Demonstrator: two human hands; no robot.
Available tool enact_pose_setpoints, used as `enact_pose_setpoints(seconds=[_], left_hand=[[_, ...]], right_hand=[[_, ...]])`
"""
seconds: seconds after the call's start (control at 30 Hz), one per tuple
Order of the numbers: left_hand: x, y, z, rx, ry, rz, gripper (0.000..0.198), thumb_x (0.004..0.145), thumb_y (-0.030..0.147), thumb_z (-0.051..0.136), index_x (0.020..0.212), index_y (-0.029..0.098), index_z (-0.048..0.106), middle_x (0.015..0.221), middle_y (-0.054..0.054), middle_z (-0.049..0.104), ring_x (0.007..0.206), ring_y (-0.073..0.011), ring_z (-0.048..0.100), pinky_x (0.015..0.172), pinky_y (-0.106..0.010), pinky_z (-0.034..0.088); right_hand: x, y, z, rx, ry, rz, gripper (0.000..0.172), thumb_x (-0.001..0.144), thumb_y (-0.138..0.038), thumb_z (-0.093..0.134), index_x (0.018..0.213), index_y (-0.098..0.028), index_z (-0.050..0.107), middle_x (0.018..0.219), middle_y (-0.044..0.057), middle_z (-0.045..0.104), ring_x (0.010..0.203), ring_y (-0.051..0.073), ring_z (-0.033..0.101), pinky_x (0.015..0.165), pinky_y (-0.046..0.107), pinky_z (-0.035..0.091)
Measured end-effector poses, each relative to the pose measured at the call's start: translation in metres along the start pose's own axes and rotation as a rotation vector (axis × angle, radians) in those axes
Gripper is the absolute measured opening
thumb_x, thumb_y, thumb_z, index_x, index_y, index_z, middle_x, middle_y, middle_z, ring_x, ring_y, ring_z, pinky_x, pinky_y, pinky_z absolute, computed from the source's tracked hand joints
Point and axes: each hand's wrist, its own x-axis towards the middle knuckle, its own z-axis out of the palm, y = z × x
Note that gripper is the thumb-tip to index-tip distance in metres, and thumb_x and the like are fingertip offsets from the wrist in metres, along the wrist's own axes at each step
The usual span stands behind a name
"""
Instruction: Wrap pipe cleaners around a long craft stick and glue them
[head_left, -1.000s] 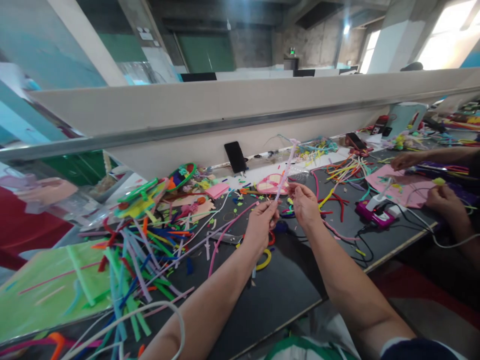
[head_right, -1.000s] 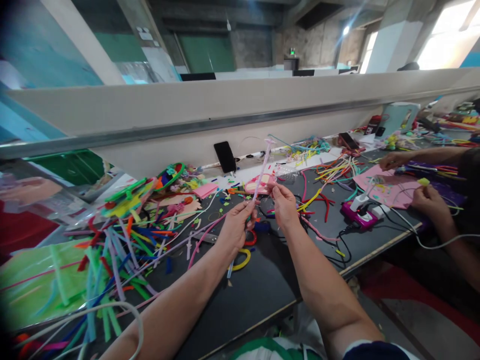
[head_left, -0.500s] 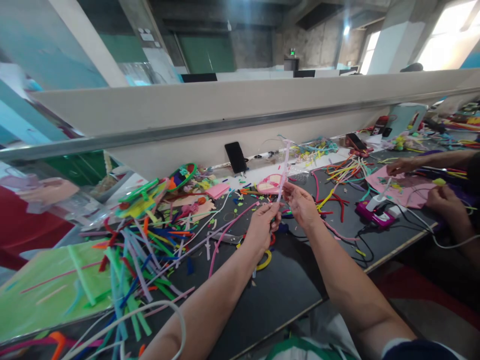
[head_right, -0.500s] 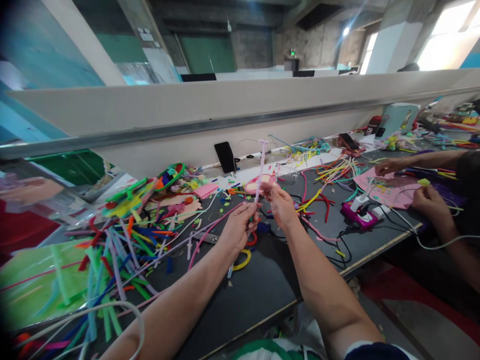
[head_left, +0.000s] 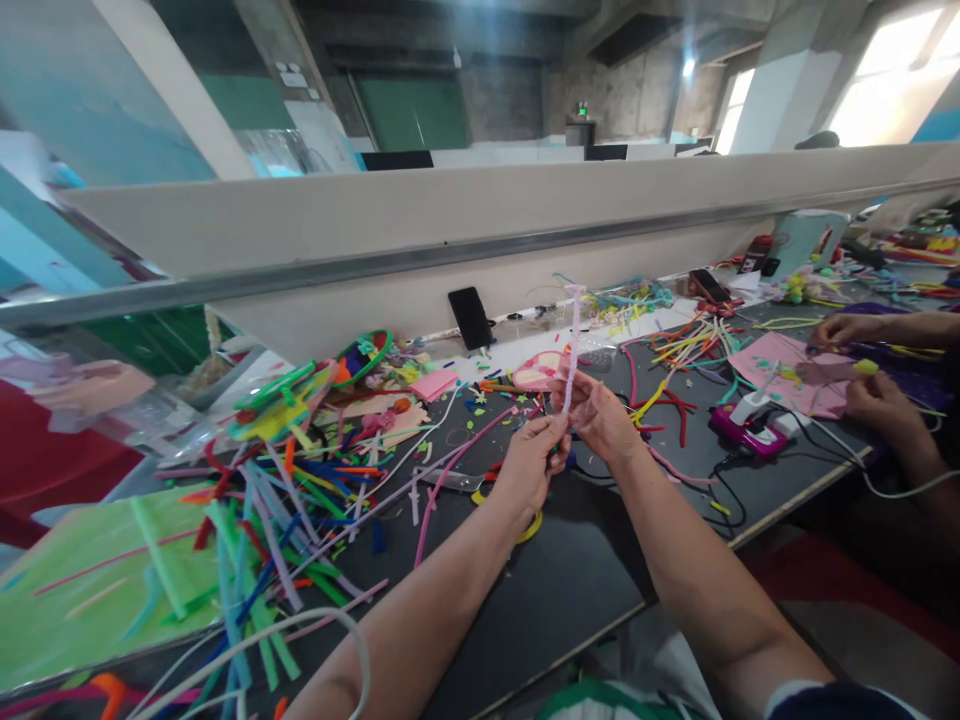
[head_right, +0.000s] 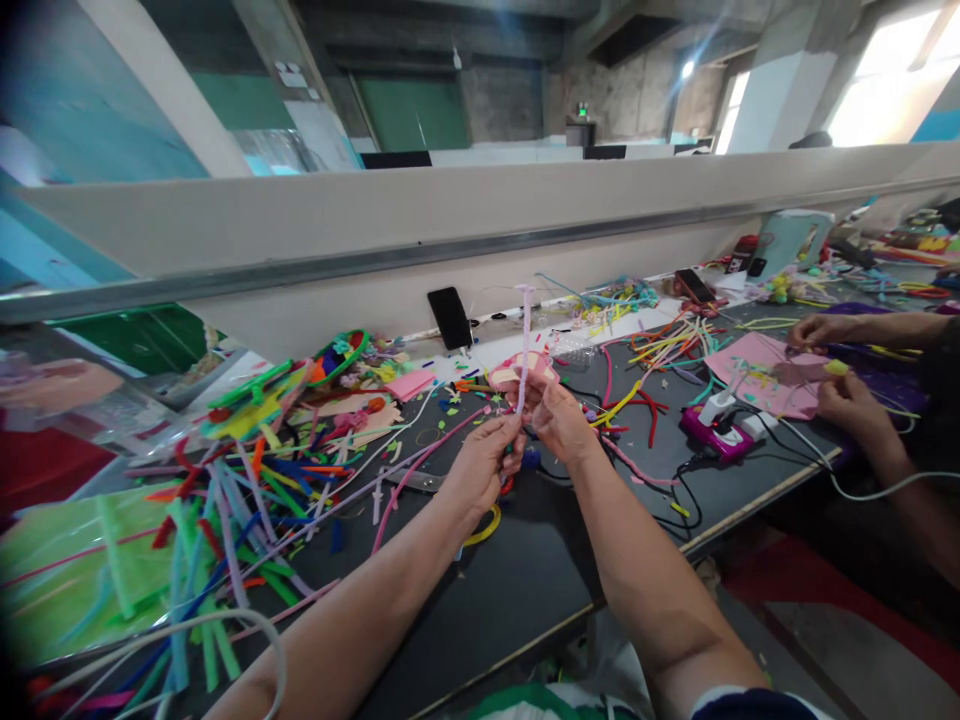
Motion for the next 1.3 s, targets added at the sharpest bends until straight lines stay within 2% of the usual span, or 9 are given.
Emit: enact_pose_setpoints(seconds=[0.1, 0.23, 0.47, 0.73, 1.03, 1.17, 1.3], left_hand=[[-0.002, -0.001, 0.003, -0.011, 0.0, -0.023, 0.03, 0.073, 0.041, 0.069, 0.076, 0.013, 0.06, 0.055, 0.003, 0.049, 0.038, -0.0016, 0.032, 0.039, -0.016, 0.017], [-0.005, -0.004, 0.007, -0.015, 0.01, -0.037, 0.03, 0.073, 0.041, 0.069, 0.081, 0.013, 0.062, 0.055, 0.003, 0.049, 0.039, -0.0016, 0.033, 0.039, -0.016, 0.017], [-0.01, -0.006, 0.012, -0.025, 0.007, -0.006, 0.031, 0.073, 0.042, 0.069, 0.083, 0.013, 0.064, 0.056, 0.003, 0.048, 0.04, -0.0023, 0.034, 0.04, -0.017, 0.017], [-0.011, -0.009, 0.015, -0.03, 0.017, 0.018, 0.029, 0.073, 0.041, 0.069, 0.076, 0.012, 0.063, 0.055, 0.003, 0.049, 0.041, -0.0028, 0.035, 0.04, -0.017, 0.018], [-0.011, -0.008, 0.014, -0.022, 0.027, 0.013, 0.034, 0.07, 0.043, 0.071, 0.082, 0.012, 0.065, 0.055, 0.003, 0.049, 0.04, -0.0026, 0.035, 0.039, -0.017, 0.018], [-0.01, -0.01, 0.014, -0.017, 0.026, 0.015, 0.031, 0.074, 0.04, 0.069, 0.085, 0.012, 0.066, 0.056, 0.003, 0.049, 0.041, -0.0028, 0.036, 0.04, -0.017, 0.019], [-0.011, -0.01, 0.015, -0.019, 0.034, 0.007, 0.029, 0.073, 0.039, 0.069, 0.079, 0.012, 0.064, 0.055, 0.003, 0.049, 0.04, -0.0026, 0.035, 0.04, -0.017, 0.018]], right_hand=[[-0.001, -0.002, 0.0, -0.023, -0.037, 0.016, 0.061, 0.073, -0.062, 0.06, 0.12, -0.023, 0.058, 0.111, 0.01, 0.067, 0.097, 0.023, 0.062, 0.072, 0.032, 0.051], [-0.002, -0.002, 0.001, -0.067, -0.013, -0.025, 0.06, 0.073, -0.066, 0.056, 0.117, -0.025, 0.06, 0.109, 0.009, 0.067, 0.099, 0.025, 0.062, 0.072, 0.035, 0.052], [-0.005, -0.003, 0.011, -0.03, -0.05, -0.075, 0.066, 0.073, -0.07, 0.052, 0.118, -0.023, 0.058, 0.114, 0.012, 0.065, 0.111, 0.028, 0.058, 0.092, 0.045, 0.046], [-0.006, -0.005, 0.01, 0.021, -0.06, 0.004, 0.06, 0.076, -0.069, 0.05, 0.117, -0.025, 0.057, 0.114, 0.01, 0.066, 0.099, 0.022, 0.064, 0.081, 0.036, 0.052], [-0.008, -0.007, 0.016, 0.048, -0.022, 0.068, 0.063, 0.07, -0.073, 0.053, 0.11, -0.025, 0.06, 0.111, 0.01, 0.068, 0.101, 0.025, 0.064, 0.093, 0.044, 0.045], [-0.008, -0.005, 0.016, 0.061, -0.041, 0.054, 0.06, 0.072, -0.071, 0.053, 0.11, -0.025, 0.059, 0.111, 0.009, 0.068, 0.099, 0.023, 0.064, 0.092, 0.041, 0.046], [-0.007, -0.004, 0.014, 0.034, -0.001, 0.013, 0.059, 0.075, -0.071, 0.049, 0.11, -0.025, 0.058, 0.109, 0.009, 0.067, 0.095, 0.021, 0.064, 0.086, 0.038, 0.048]])
